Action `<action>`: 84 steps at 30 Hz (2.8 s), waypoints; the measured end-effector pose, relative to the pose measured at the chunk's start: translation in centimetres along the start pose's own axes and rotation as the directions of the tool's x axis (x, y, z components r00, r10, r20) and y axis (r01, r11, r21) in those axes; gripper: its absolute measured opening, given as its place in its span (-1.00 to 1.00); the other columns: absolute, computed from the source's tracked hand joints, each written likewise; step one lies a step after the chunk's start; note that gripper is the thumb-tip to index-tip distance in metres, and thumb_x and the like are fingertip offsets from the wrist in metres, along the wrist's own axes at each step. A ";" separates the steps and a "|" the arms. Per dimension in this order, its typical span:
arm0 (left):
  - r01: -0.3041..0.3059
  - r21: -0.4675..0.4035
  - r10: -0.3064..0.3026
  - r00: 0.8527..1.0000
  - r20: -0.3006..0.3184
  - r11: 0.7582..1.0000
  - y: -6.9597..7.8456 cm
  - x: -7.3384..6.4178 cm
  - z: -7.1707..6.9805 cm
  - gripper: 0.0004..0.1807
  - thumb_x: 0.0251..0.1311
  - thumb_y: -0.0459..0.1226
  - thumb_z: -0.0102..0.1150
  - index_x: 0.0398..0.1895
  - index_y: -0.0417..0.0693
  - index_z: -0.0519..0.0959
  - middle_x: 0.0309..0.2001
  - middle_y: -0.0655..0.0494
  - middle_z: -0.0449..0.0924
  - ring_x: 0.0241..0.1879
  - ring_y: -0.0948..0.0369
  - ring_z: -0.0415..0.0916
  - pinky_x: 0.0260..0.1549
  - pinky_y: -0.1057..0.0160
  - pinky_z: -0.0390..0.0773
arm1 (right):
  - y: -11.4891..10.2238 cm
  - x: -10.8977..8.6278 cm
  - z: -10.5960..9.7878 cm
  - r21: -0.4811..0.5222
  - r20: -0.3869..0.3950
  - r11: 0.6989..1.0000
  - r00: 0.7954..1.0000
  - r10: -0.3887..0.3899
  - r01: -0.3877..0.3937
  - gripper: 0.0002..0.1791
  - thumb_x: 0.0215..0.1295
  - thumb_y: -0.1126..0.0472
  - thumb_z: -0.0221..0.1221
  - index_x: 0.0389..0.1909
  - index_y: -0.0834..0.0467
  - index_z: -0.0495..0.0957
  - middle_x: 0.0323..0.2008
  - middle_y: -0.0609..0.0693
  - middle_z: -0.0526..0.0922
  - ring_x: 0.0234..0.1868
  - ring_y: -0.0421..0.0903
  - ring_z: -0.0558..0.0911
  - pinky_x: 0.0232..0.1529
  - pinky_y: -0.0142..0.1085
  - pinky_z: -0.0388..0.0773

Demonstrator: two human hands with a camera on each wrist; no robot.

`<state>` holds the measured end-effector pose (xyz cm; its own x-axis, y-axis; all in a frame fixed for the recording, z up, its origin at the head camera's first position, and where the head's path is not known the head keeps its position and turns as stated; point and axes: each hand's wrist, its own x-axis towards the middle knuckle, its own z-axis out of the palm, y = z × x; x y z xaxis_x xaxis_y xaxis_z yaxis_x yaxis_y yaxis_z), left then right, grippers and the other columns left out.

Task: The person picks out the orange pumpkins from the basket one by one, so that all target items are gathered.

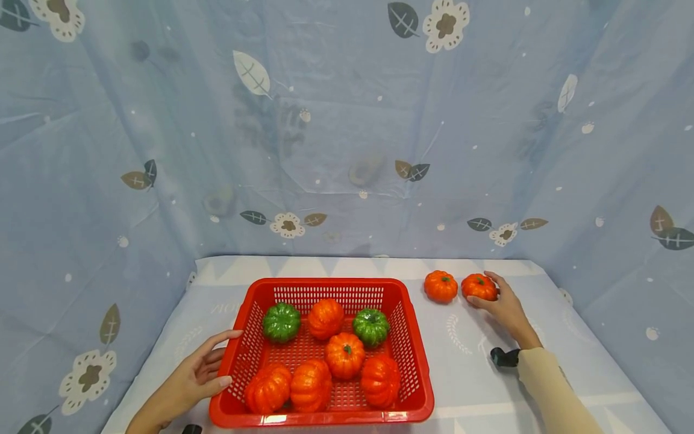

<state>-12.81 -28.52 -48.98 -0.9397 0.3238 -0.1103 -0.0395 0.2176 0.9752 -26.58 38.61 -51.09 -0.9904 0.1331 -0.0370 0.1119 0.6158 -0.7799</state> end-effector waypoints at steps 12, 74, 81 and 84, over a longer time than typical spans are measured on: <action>-0.043 -0.002 0.043 0.999 0.003 0.999 -0.2 -0.1 0.0 -0.19 0.35 -0.35 0.28 0.58 -0.08 0.11 0.41 -0.53 0.22 0.12 0.36 0.57 -0.03 0.09 0.69 | -4.9 -1.0 -1.7 -0.103 -0.126 0.969 0.963 -0.236 0.224 -0.01 0.32 -0.06 0.38 0.59 0.23 0.10 0.51 0.42 0.10 0.42 0.49 0.17 0.29 0.43 0.24; -0.108 -0.002 0.108 0.994 0.018 0.994 -0.8 0.2 0.0 -0.23 0.37 -0.42 0.21 0.58 -0.05 0.13 0.36 -0.54 0.28 0.12 0.23 0.61 -0.06 0.09 0.71 | -24.9 -7.0 17.7 -0.057 0.561 0.767 0.656 -0.505 0.639 -0.26 0.40 -0.23 0.24 0.43 0.12 0.41 0.32 -0.01 0.51 0.33 -0.07 0.47 0.39 -0.08 0.40; -0.096 0.002 0.096 0.995 0.013 0.995 -0.6 0.1 0.0 -0.23 0.37 -0.40 0.22 0.58 -0.04 0.13 0.36 -0.54 0.27 0.12 0.26 0.60 -0.06 0.09 0.71 | -25.5 -7.1 18.8 -0.172 0.619 0.741 0.656 -0.432 0.650 -0.29 0.41 -0.24 0.22 0.39 0.13 0.48 0.29 0.06 0.51 0.24 -0.04 0.51 0.31 -0.13 0.48; -0.109 0.008 0.109 0.994 0.011 0.994 -0.7 0.1 -0.1 -0.23 0.37 -0.42 0.21 0.58 -0.06 0.12 0.35 -0.55 0.28 0.12 0.25 0.60 -0.07 0.09 0.72 | -25.7 -7.3 19.1 -0.174 0.612 0.742 0.661 -0.434 0.647 -0.35 0.41 -0.23 0.23 0.32 0.13 0.54 0.22 0.07 0.52 0.18 -0.04 0.53 0.26 -0.14 0.52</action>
<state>-12.87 -28.71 -49.68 -0.9345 0.3559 -0.0052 0.0663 0.1884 0.9799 -23.78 6.99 -42.70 -0.7533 -0.6542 -0.0683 -0.5441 0.6781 -0.4940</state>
